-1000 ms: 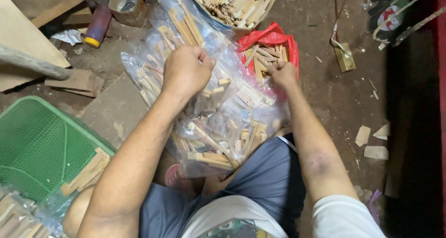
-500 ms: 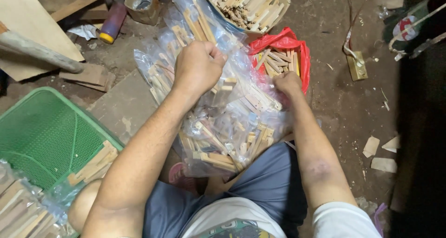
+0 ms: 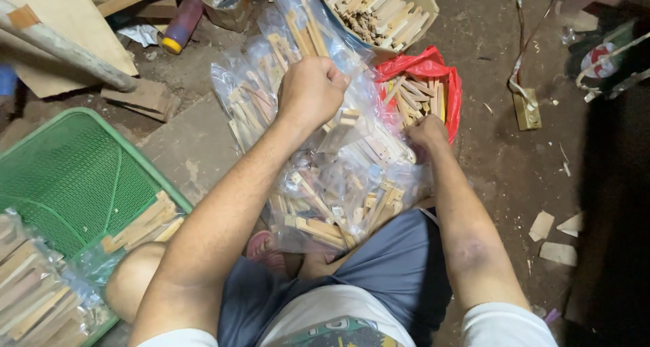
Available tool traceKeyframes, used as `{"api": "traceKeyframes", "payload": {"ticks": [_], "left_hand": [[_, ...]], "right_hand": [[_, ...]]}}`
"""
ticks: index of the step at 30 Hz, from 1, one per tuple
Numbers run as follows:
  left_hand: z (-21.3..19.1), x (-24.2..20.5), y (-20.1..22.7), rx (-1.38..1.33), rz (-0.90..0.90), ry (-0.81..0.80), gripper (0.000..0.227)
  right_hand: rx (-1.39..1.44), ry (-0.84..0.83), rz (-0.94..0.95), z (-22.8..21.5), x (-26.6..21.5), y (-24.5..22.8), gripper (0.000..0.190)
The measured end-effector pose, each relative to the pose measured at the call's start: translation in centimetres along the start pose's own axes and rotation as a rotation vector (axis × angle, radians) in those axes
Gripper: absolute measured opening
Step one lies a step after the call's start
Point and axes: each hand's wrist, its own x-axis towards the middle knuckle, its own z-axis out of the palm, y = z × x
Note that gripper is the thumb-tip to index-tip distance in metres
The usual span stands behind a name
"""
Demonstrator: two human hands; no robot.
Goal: The person organizes and packs wooden slats into plastic bags and a green crate.
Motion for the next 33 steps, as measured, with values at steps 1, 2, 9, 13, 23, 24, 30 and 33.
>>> {"api": "traceKeyframes", "payload": {"ticks": [1,2,9,13,23,24,30,33], "left_hand": [[0.1,0.0,0.0,-0.003,0.001,-0.005,0.015],[0.3,0.0,-0.1,-0.006,0.002,-0.009,0.015],[0.5,0.6,-0.5,-0.065,0.013,-0.034,0.015],[0.4,0.4,0.1,-0.117,0.045,-0.042,0.012],[0.4,0.1,0.0,-0.197,0.100,0.002,0.021],[0.4,0.1,-0.1,-0.199,0.097,0.012,0.021],[1.1,0.0,-0.7,-0.232,0.121,0.029,0.016],[1.0,-0.1,-0.7,-0.235,0.151,0.022,0.019]], "right_hand": [[0.024,0.056,0.035,-0.8,-1.0,-0.4,0.027],[0.047,0.111,0.069,-1.6,-2.1,-0.9,0.027],[0.307,0.722,-0.250,-8.6,-6.8,-0.5,0.020],[0.709,0.662,-0.746,-17.2,-16.7,-5.1,0.009],[0.257,0.651,-1.202,-19.8,-27.1,-16.9,0.011],[0.256,0.648,-1.212,-18.8,-26.7,-17.2,0.011],[0.202,0.492,-1.161,-13.6,-25.2,-18.5,0.015],[-0.032,0.354,-1.083,-13.1,-24.7,-18.4,0.022]]}}
